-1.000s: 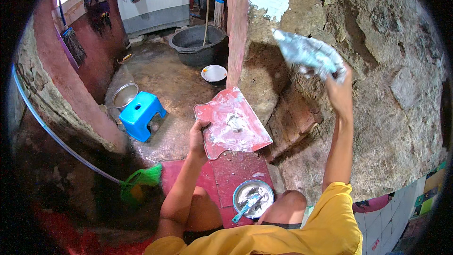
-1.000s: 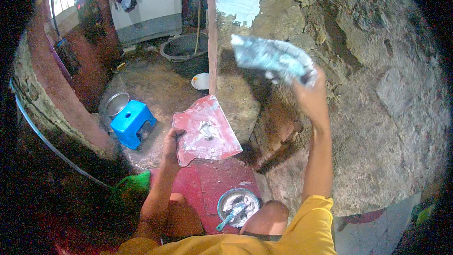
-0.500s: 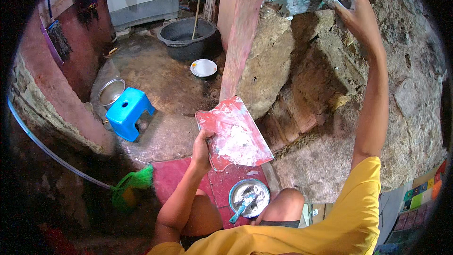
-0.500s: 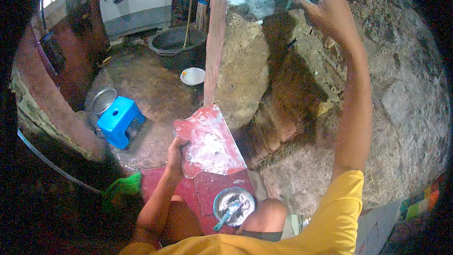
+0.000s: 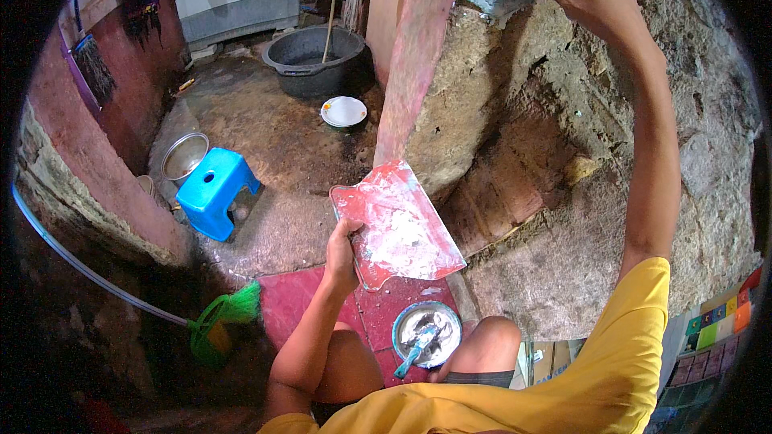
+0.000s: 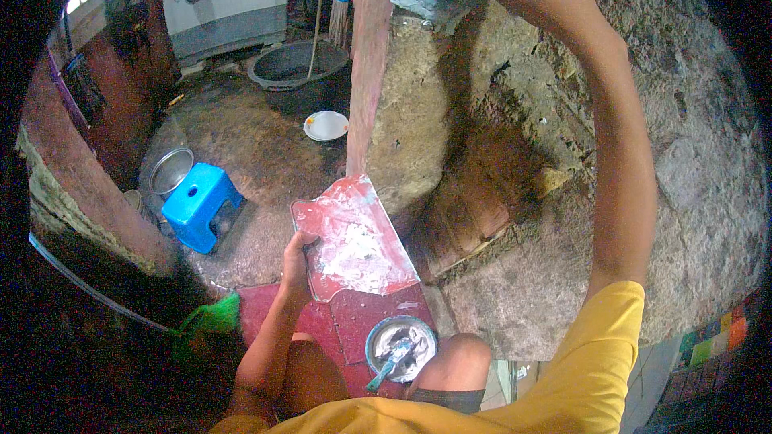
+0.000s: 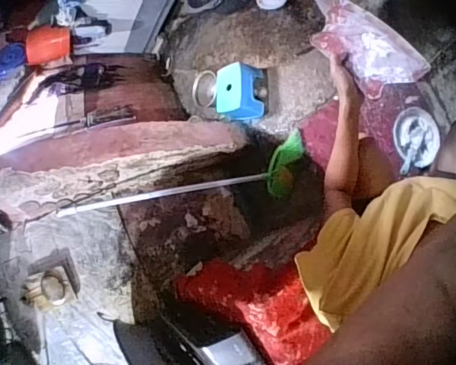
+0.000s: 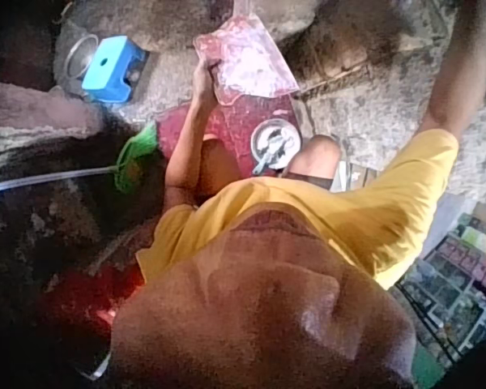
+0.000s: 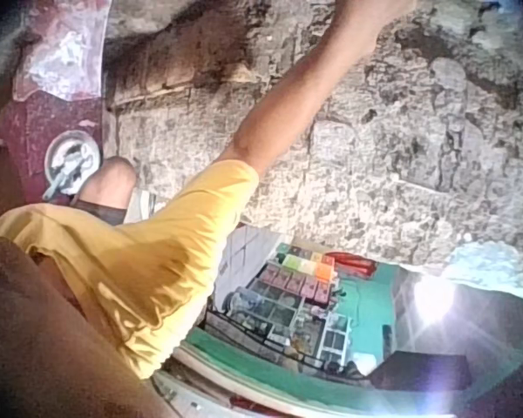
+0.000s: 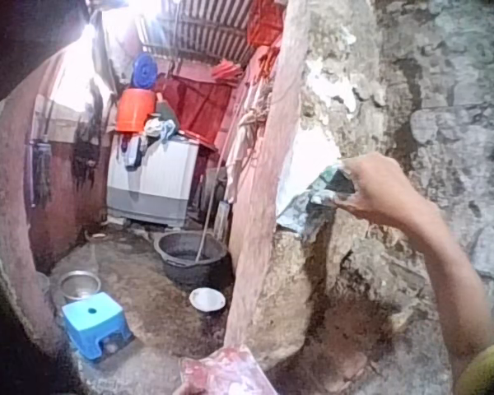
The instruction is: The person applies plaster to a wall using a putty knife and a hawk board, taking material from a bowl and spreading it across the stone surface.
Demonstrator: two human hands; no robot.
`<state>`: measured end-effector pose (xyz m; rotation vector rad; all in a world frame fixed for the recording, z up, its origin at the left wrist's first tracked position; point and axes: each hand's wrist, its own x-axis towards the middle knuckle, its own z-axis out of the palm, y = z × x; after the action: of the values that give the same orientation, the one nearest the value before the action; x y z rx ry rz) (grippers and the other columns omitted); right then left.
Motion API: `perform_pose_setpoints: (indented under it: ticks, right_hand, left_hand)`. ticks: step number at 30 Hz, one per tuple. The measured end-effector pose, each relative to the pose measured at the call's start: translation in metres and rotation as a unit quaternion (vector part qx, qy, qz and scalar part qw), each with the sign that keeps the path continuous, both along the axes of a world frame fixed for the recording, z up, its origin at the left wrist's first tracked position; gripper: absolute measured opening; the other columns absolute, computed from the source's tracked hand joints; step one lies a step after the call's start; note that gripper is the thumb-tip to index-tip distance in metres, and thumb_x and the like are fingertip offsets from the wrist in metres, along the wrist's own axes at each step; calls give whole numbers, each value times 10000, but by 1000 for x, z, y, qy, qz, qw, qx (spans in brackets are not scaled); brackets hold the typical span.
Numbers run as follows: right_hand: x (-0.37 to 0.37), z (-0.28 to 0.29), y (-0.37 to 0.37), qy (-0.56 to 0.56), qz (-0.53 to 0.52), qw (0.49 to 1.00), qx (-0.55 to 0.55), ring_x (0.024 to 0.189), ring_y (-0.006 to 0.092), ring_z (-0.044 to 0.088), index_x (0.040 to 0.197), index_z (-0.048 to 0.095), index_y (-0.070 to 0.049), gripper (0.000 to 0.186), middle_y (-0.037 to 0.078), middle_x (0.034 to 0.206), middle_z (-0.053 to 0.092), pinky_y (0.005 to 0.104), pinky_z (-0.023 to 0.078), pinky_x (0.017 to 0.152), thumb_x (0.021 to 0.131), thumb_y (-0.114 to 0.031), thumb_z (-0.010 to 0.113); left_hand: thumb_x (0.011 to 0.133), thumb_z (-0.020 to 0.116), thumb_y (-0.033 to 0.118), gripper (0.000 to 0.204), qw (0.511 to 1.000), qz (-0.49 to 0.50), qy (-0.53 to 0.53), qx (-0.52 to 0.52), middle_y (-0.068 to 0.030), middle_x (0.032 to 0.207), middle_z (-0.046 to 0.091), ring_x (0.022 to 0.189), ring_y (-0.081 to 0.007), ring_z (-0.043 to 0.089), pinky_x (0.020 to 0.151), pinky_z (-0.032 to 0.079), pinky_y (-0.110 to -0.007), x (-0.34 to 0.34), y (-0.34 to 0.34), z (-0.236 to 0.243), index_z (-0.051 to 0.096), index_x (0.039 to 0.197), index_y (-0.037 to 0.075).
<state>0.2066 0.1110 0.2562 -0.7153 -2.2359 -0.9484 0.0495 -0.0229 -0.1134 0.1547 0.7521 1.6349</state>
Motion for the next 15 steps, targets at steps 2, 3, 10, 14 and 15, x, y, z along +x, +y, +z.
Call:
perform_pose_setpoints:
  ticks: [2, 3, 10, 14, 15]
  right_hand:
    - [-6, -2, 4, -5, 2, 1000, 3, 688, 343, 559, 783, 587, -60, 214, 173, 700, 574, 396, 449, 601, 645, -222, 610]
    - [-9, -4, 7, -7, 4, 1000, 7, 684, 343, 559, 780, 586, -59, 210, 172, 700, 575, 397, 449, 600, 644, -218, 607]
    - [-17, -2, 5, -42, -45, 997, 56, 659, 358, 551, 734, 568, -34, 186, 185, 654, 559, 417, 441, 585, 632, -188, 594]
    - [-23, 4, 8, -65, -53, 991, 102, 668, 364, 546, 707, 555, -9, 171, 204, 646, 546, 426, 436, 588, 600, -139, 586]
    - [-24, 7, 8, -64, -46, 991, 109, 672, 364, 546, 707, 555, -6, 169, 207, 649, 545, 426, 436, 589, 592, -126, 582]
  left_hand:
    - [738, 438, 200, 236, 1000, 13, 2, -10, -77, 773, 537, 667, -188, 560, 642, 484, -322, -1, -4, 2, 479, 889, 24]
    - [737, 438, 200, 235, 1000, 19, 3, -14, -77, 771, 538, 668, -188, 560, 642, 485, -323, -2, -7, 4, 480, 888, 25]
    - [738, 436, 197, 239, 1000, 16, 14, -16, -83, 790, 539, 678, -192, 561, 649, 485, -330, -2, -7, 9, 479, 897, 23]
    - [743, 431, 197, 237, 1000, 10, 10, -7, -83, 798, 540, 693, -191, 562, 660, 484, -329, -3, -6, 5, 479, 898, 24]
    - [745, 429, 197, 235, 1000, 7, 8, -5, -83, 799, 540, 696, -191, 562, 663, 483, -328, -2, -6, 6, 479, 897, 24]
